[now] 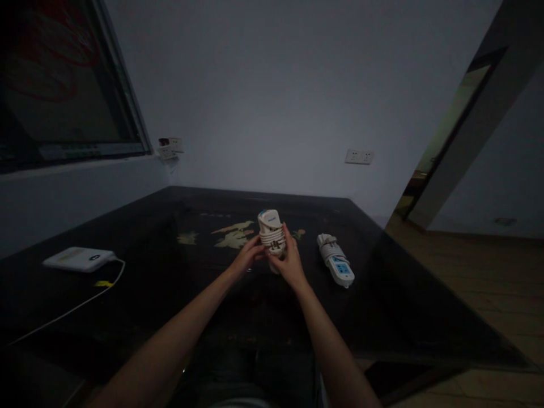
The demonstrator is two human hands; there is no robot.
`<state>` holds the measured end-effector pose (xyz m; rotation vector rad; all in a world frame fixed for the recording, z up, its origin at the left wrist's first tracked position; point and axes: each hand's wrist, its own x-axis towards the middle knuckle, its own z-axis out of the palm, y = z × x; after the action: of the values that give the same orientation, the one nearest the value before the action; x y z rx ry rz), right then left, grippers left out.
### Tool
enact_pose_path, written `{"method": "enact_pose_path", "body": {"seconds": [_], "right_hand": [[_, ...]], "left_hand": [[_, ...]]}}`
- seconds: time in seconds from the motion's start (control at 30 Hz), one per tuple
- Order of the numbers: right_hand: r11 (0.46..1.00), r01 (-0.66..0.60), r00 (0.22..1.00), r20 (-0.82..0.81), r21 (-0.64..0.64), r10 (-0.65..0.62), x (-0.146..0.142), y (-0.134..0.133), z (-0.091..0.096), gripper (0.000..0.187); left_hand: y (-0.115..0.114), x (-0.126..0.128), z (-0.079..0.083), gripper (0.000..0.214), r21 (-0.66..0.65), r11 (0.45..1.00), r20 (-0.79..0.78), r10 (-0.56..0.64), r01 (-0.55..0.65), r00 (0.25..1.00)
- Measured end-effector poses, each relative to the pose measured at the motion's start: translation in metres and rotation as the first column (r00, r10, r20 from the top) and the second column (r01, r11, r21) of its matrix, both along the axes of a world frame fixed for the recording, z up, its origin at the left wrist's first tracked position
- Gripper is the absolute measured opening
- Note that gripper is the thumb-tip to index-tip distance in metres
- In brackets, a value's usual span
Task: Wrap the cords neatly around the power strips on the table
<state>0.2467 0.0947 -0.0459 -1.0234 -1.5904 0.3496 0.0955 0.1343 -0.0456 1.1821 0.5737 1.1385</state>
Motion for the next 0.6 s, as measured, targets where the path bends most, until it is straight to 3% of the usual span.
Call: {"method": "enact_pose_path", "body": {"seconds": [0.1,0.17,0.3,0.43,0.5,0.6], "right_hand": [[1.000,-0.014,0.983,-0.184,-0.012,0.012,-0.001,0.001,0.001,0.080],[0.997,-0.067,0.932,-0.359,-0.043,0.047,-0.005,0.000,0.003,0.079],[0.987,-0.130,0.754,-0.656,-0.099,0.033,-0.011,-0.003,0.007,0.081],[0.986,-0.116,0.671,-0.741,-0.122,-0.013,-0.013,-0.001,0.004,0.085],[0.987,-0.105,0.680,-0.733,-0.118,-0.015,-0.015,0.001,0.000,0.087],[0.990,-0.102,0.705,-0.710,-0.098,0.002,-0.021,0.004,-0.007,0.086]], "left_hand": [[0.000,0.001,-0.002,0.056,0.009,0.999,-0.025,-0.032,0.032,0.999],[-0.001,0.004,-0.003,0.061,0.038,0.999,-0.049,-0.021,0.023,0.999],[-0.007,0.011,-0.007,0.074,0.296,0.955,-0.261,0.085,-0.004,0.961],[-0.016,0.013,-0.008,0.048,0.514,0.851,-0.586,0.259,0.106,0.768],[-0.022,0.012,-0.005,0.036,0.539,0.835,-0.644,0.328,0.105,0.691],[-0.030,0.012,0.002,0.035,0.569,0.820,-0.690,0.434,0.063,0.579]]}}
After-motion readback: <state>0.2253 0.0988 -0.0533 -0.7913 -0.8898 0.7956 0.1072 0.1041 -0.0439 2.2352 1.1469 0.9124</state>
